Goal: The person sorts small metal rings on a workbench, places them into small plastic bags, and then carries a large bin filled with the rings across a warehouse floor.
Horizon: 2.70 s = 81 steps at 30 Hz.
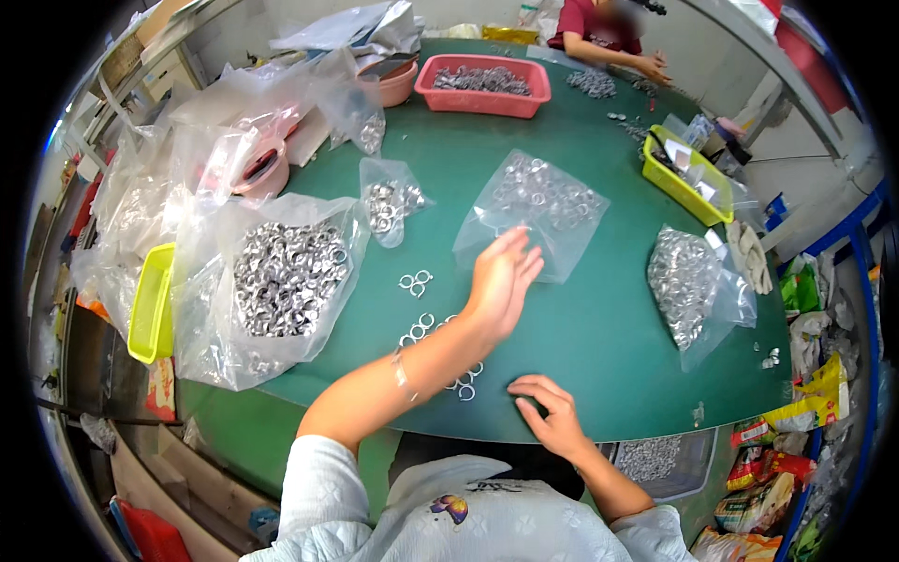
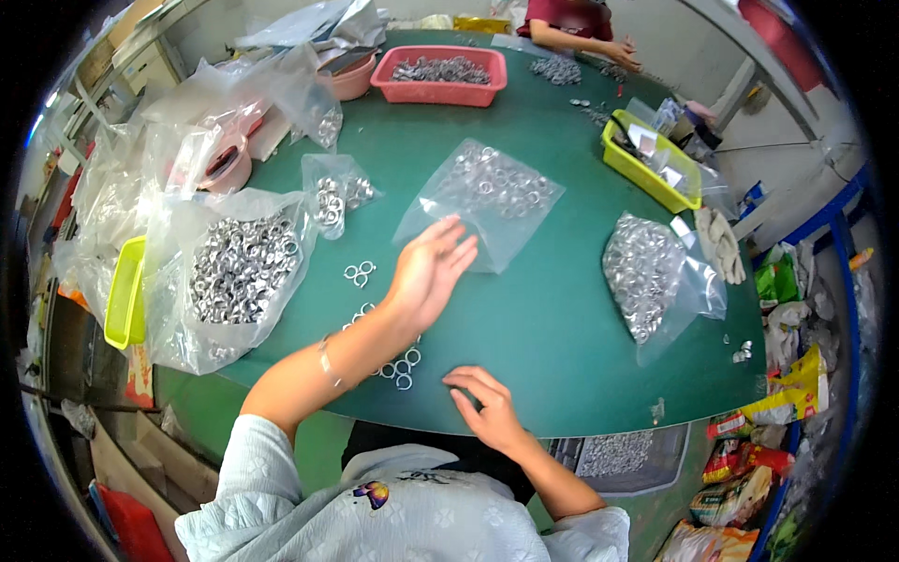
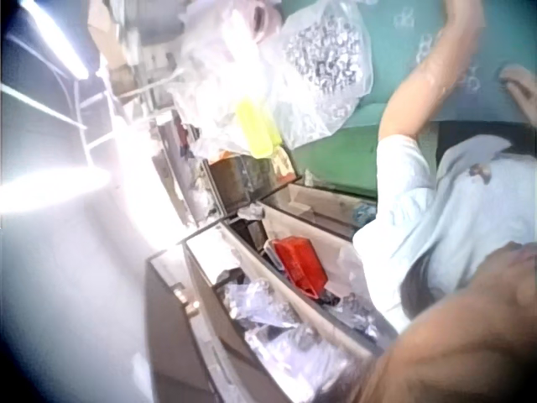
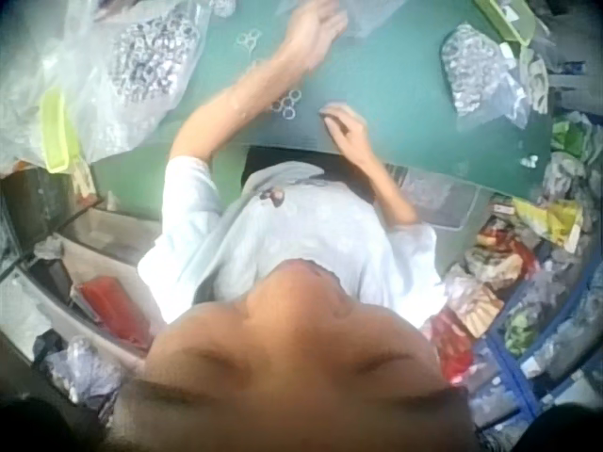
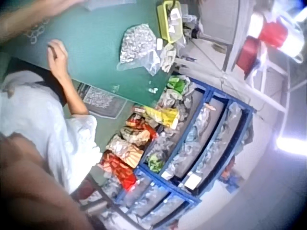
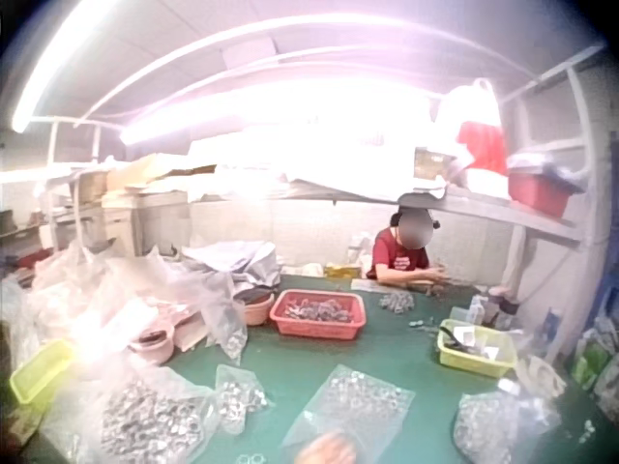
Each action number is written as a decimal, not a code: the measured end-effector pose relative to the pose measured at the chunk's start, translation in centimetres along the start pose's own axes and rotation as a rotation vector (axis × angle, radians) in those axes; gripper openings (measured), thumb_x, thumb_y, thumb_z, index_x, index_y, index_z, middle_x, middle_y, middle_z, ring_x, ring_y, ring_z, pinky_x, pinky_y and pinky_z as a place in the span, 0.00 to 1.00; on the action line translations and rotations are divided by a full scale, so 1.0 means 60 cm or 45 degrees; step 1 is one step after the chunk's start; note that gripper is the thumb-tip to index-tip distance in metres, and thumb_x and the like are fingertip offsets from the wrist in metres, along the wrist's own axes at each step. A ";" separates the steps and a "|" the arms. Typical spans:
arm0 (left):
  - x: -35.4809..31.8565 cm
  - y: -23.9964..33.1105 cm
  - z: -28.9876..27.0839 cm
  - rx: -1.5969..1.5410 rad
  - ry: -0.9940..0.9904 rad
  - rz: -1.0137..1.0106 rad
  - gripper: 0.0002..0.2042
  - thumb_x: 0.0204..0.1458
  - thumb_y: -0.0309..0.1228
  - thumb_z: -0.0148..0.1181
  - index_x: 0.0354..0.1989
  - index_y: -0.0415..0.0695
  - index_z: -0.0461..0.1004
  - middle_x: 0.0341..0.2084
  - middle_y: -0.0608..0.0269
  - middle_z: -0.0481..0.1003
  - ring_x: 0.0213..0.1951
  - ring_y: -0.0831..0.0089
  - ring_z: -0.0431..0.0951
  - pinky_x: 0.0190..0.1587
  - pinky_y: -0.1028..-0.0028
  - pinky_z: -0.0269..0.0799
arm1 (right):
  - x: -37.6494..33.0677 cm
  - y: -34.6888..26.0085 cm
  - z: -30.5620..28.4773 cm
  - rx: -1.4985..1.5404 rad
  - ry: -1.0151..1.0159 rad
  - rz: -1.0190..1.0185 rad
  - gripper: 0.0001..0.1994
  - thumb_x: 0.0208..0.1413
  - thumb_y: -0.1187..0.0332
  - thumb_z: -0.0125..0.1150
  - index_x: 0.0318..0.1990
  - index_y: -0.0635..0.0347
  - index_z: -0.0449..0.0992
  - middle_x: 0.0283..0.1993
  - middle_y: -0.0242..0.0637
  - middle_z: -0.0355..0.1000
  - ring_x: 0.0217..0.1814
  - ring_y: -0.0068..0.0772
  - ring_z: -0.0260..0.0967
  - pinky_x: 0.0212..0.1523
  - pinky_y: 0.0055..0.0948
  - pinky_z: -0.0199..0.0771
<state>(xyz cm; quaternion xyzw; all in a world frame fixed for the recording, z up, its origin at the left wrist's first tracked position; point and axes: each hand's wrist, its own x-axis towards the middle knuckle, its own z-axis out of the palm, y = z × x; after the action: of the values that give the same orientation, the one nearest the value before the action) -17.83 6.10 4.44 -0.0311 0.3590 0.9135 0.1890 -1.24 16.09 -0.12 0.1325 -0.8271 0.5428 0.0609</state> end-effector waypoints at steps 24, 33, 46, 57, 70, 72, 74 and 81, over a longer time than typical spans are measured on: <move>-0.313 -0.125 -0.239 -1.199 -0.302 -1.037 0.36 0.53 0.58 0.35 0.60 0.37 0.53 0.58 0.40 0.54 0.60 0.50 0.56 0.61 0.52 0.50 | 0.005 -0.020 0.055 -0.452 -0.488 -0.182 0.18 0.43 0.73 0.62 0.44 0.62 0.69 0.57 0.49 0.56 0.65 0.57 0.46 0.60 0.57 0.47; -0.322 -0.139 -0.251 -1.394 -0.206 -1.032 0.28 0.57 0.52 0.36 0.54 0.39 0.60 0.50 0.45 0.65 0.54 0.50 0.64 0.55 0.45 0.58 | 0.030 -0.042 0.047 -0.144 -0.660 -0.308 0.25 0.43 0.62 0.63 0.51 0.62 0.68 0.61 0.45 0.56 0.66 0.50 0.49 0.61 0.53 0.48; -0.336 -0.145 -0.271 -1.337 -0.081 -0.997 0.21 0.59 0.43 0.35 0.51 0.39 0.63 0.45 0.50 0.70 0.47 0.54 0.72 0.49 0.47 0.67 | 0.022 -0.022 0.063 -0.129 -0.777 -0.591 0.22 0.39 0.66 0.66 0.45 0.63 0.71 0.51 0.44 0.65 0.56 0.46 0.62 0.55 0.46 0.61; -0.326 -0.115 -0.254 -1.087 0.080 -1.067 0.25 0.58 0.48 0.38 0.53 0.39 0.62 0.47 0.45 0.68 0.46 0.54 0.72 0.51 0.53 0.68 | 0.079 -0.024 0.088 -0.252 -0.797 -0.384 0.20 0.43 0.68 0.63 0.45 0.66 0.69 0.52 0.47 0.62 0.59 0.51 0.57 0.54 0.44 0.62; -0.307 -0.085 -0.244 -1.261 -0.113 -1.216 0.36 0.56 0.54 0.34 0.61 0.32 0.48 0.60 0.33 0.47 0.61 0.43 0.51 0.61 0.46 0.47 | 0.246 -0.020 0.136 -0.506 -0.740 -0.491 0.29 0.39 0.59 0.66 0.52 0.56 0.66 0.62 0.44 0.53 0.67 0.52 0.43 0.61 0.52 0.48; -0.309 -0.087 -0.247 -1.293 -0.092 -1.251 0.36 0.56 0.55 0.33 0.61 0.32 0.48 0.60 0.33 0.47 0.61 0.43 0.51 0.60 0.47 0.48 | 0.237 -0.011 0.137 -0.505 -0.878 -0.515 0.28 0.40 0.59 0.66 0.51 0.57 0.67 0.61 0.44 0.54 0.67 0.51 0.45 0.62 0.54 0.47; -0.309 -0.091 -0.251 -1.405 -0.068 -1.306 0.36 0.56 0.55 0.33 0.61 0.32 0.48 0.59 0.33 0.48 0.61 0.43 0.51 0.60 0.47 0.50 | 0.214 -0.007 0.125 -0.453 -0.988 -0.495 0.28 0.41 0.57 0.65 0.50 0.58 0.68 0.61 0.44 0.56 0.67 0.51 0.45 0.62 0.55 0.46; -0.328 -0.145 -0.278 -1.670 -0.327 -0.999 0.25 0.58 0.47 0.35 0.55 0.41 0.60 0.52 0.47 0.65 0.52 0.53 0.67 0.58 0.47 0.56 | 0.075 -0.032 0.078 -0.032 -1.158 -0.345 0.22 0.42 0.59 0.65 0.44 0.60 0.72 0.56 0.44 0.62 0.63 0.47 0.54 0.61 0.53 0.51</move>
<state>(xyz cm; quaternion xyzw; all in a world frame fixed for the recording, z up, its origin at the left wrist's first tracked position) 2.32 -5.57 -9.75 -0.1555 -0.3173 0.8018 0.4819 -4.78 10.42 0.80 0.4628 -0.7516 0.4067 -0.2357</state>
